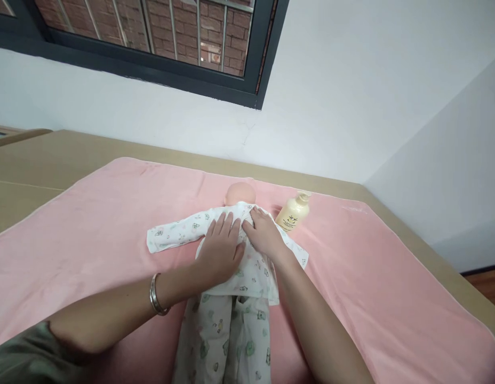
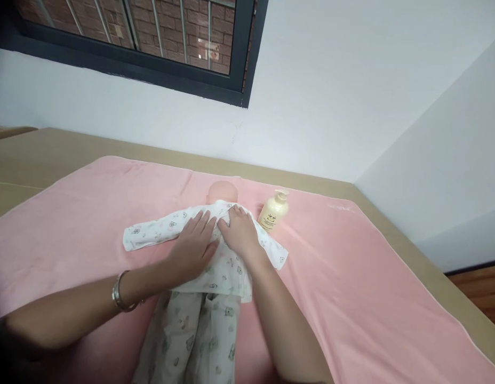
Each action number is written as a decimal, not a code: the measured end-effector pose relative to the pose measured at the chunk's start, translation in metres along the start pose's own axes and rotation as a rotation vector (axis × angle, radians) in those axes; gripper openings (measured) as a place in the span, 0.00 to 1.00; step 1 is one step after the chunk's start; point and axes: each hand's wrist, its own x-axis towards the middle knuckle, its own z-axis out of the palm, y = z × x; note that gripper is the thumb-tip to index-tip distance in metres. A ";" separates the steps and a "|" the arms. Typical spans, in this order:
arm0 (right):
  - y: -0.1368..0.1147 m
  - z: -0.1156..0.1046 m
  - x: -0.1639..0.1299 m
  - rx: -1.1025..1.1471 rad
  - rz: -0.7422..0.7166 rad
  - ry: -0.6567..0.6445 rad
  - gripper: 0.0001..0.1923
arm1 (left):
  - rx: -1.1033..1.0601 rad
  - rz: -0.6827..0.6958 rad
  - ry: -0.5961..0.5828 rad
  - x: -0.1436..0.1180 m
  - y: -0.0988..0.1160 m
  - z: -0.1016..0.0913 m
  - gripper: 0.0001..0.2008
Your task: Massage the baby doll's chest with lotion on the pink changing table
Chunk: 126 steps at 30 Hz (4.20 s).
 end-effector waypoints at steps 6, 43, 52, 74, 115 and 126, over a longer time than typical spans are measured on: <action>-0.027 -0.003 -0.015 -0.167 0.070 0.008 0.23 | -0.153 -0.089 -0.050 0.022 -0.020 0.000 0.26; -0.020 0.000 -0.011 -0.095 0.068 0.035 0.22 | -0.053 -0.012 -0.045 0.027 -0.031 -0.006 0.26; -0.037 -0.010 -0.026 -0.206 0.064 0.057 0.15 | 0.007 -0.103 -0.126 0.039 -0.035 -0.011 0.30; -0.018 0.000 -0.010 -0.094 0.067 0.044 0.23 | 0.080 0.046 0.015 0.011 -0.009 -0.008 0.25; -0.034 0.014 -0.015 -0.089 0.075 0.020 0.31 | 0.049 -0.006 -0.041 0.030 -0.032 0.001 0.27; -0.047 0.023 -0.028 -0.101 0.071 0.079 0.33 | -0.035 -0.027 -0.045 0.041 -0.045 0.003 0.25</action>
